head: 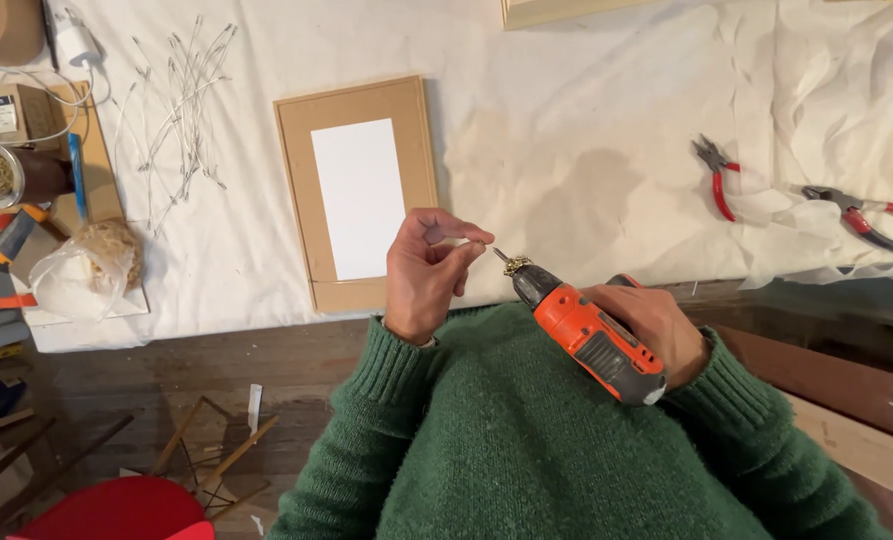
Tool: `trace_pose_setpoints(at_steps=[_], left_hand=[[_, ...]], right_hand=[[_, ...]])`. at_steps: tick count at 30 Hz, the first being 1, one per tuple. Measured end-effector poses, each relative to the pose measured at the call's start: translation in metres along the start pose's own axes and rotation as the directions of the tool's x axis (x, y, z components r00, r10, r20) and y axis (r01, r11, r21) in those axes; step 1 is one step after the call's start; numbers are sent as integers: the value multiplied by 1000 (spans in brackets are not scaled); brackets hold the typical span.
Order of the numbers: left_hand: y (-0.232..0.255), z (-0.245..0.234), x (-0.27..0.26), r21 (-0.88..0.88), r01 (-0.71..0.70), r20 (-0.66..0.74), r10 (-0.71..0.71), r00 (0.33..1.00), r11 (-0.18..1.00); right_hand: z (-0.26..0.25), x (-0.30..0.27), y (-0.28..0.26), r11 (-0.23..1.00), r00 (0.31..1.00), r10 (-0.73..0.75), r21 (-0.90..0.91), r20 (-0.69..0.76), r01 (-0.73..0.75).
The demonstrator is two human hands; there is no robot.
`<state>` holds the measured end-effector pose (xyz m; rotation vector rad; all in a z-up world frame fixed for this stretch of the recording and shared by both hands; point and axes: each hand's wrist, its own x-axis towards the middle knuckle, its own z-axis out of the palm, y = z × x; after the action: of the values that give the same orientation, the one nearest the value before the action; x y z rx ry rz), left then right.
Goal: Attaching hanging hardware and organizing framed artwork in a workshop.
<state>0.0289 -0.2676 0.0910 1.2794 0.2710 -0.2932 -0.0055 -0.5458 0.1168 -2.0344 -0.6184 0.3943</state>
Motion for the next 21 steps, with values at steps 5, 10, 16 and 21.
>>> trace_pose_setpoints(at_steps=[5, 10, 16, 21], left_hand=[[17, 11, -3, 210, -36, 17, 33, 999, 977], [17, 11, -6, 395, -114, 41, 107, 993, 911], [26, 6, -16, 695, -409, 221, 366, 904, 591], [29, -1, -22, 749, -532, 395, 377, 837, 396]], right_hand=[[2, -6, 11, 998, 999, 45, 39, 12, -45], [1, -4, 13, 990, 990, 125, 63, 70, -129], [-7, 3, 5, 976, 976, 156, 127, 154, -176], [-11, 7, 2, 948, 948, 210, 186, 238, -257]])
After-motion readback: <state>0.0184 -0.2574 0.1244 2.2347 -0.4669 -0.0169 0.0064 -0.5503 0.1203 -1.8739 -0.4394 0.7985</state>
